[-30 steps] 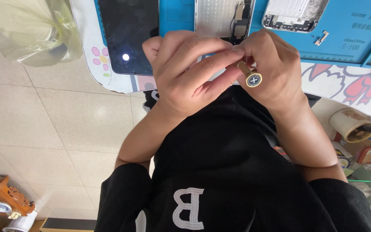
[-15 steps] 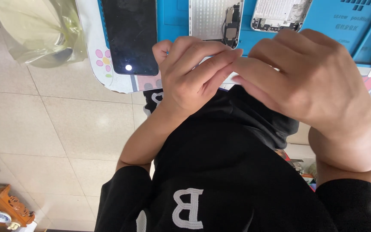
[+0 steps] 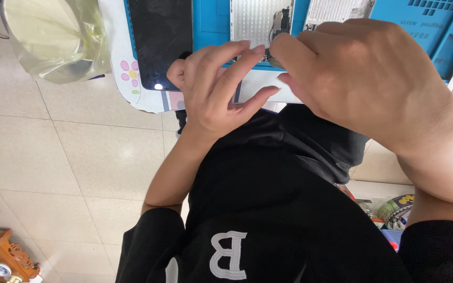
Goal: The person is repairing mobile phones by disassembling internal components on a workbench.
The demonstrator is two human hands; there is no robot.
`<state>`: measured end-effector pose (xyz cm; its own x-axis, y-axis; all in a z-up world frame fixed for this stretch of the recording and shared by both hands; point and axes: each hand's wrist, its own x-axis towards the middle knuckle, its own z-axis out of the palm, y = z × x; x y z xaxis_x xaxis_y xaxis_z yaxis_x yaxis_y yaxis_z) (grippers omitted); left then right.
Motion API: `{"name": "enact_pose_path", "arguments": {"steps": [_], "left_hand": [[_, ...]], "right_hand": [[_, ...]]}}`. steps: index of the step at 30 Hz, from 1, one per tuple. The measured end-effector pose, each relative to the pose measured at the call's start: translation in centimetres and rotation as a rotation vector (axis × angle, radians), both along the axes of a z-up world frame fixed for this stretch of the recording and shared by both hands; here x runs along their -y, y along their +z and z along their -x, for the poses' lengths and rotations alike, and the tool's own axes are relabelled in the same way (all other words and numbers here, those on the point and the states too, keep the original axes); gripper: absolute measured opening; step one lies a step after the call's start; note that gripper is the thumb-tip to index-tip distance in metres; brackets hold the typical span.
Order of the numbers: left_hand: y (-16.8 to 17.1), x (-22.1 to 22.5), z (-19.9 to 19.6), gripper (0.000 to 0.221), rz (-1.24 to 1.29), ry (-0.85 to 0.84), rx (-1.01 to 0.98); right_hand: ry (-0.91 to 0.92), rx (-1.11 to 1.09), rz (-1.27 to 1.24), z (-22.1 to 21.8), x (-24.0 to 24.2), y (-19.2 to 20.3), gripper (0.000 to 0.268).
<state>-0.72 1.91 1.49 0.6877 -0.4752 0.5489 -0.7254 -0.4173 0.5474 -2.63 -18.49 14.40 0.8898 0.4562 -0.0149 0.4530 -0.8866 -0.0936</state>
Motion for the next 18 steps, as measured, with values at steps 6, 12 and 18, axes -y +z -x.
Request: {"name": "enact_pose_path", "arguments": {"steps": [6,12,18], "left_hand": [[-1.4,-0.5,0.3,0.064,0.052,-0.019,-0.002],[-1.9,-0.1,0.2,0.063,0.014,0.005,0.07],[-1.8,0.0,0.3,0.064,0.019,0.011,0.06]], "right_hand": [[-0.042,-0.043,0.066,0.8,0.2,-0.5,0.03],[-0.049,-0.064,0.136,0.8,0.2,-0.7,0.036],[-0.033,-0.061,0.127,1.2,-0.2,-0.9,0.033]]}}
